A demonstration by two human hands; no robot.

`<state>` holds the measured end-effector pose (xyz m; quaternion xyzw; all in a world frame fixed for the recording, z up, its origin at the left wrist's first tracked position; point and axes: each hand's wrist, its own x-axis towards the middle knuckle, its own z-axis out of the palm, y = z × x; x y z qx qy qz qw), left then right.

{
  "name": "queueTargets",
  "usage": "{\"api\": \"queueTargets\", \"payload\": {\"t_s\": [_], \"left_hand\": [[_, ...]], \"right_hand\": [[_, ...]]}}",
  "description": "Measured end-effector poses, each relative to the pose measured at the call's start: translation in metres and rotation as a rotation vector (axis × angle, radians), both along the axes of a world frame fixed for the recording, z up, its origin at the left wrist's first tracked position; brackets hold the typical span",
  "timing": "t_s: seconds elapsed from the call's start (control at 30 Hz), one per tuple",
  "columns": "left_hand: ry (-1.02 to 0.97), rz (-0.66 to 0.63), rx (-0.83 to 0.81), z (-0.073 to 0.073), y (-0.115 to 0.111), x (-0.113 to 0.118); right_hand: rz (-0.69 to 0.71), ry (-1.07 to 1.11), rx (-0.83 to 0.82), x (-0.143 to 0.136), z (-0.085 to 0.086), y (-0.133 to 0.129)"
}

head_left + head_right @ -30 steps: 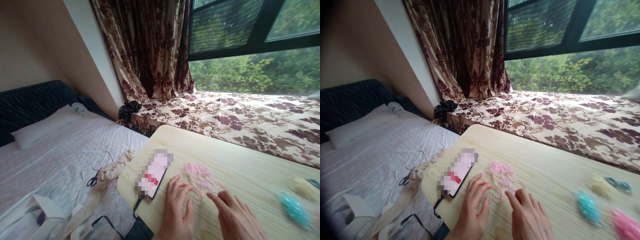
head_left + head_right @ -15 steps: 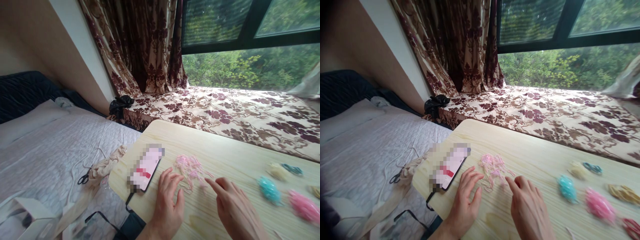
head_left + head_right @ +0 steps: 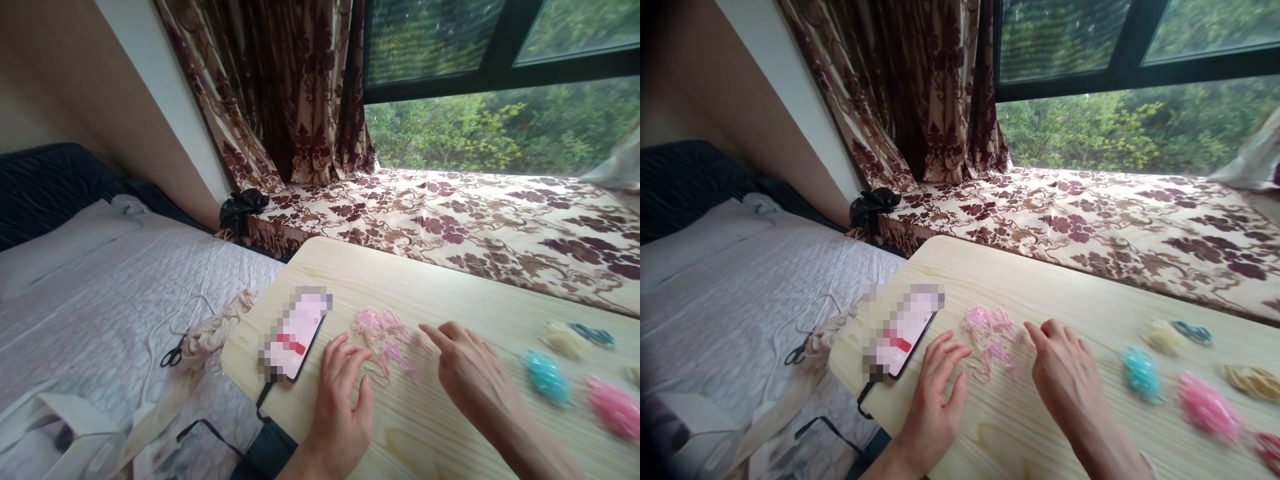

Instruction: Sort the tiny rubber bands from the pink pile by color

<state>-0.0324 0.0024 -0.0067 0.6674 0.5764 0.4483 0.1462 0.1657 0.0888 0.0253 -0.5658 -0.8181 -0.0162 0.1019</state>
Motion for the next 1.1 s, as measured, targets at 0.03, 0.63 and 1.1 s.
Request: {"api": "queueTargets", "payload": {"t_s": [0.03, 0.63, 1.1], "left_hand": [[-0.004, 0.0, -0.003, 0.0, 0.0, 0.0], [0.012, -0.022, -0.023, 0.0, 0.0, -0.001], [0.031, -0.017, 0.017, -0.001, 0.001, -0.002]], "right_hand": [[0.001, -0.005, -0.009, 0.003, -0.001, -0.001], [-0.003, 0.181, -0.215, 0.024, 0.005, -0.002], [0.026, 0.105, -0.259, 0.02, 0.009, -0.016]]}}
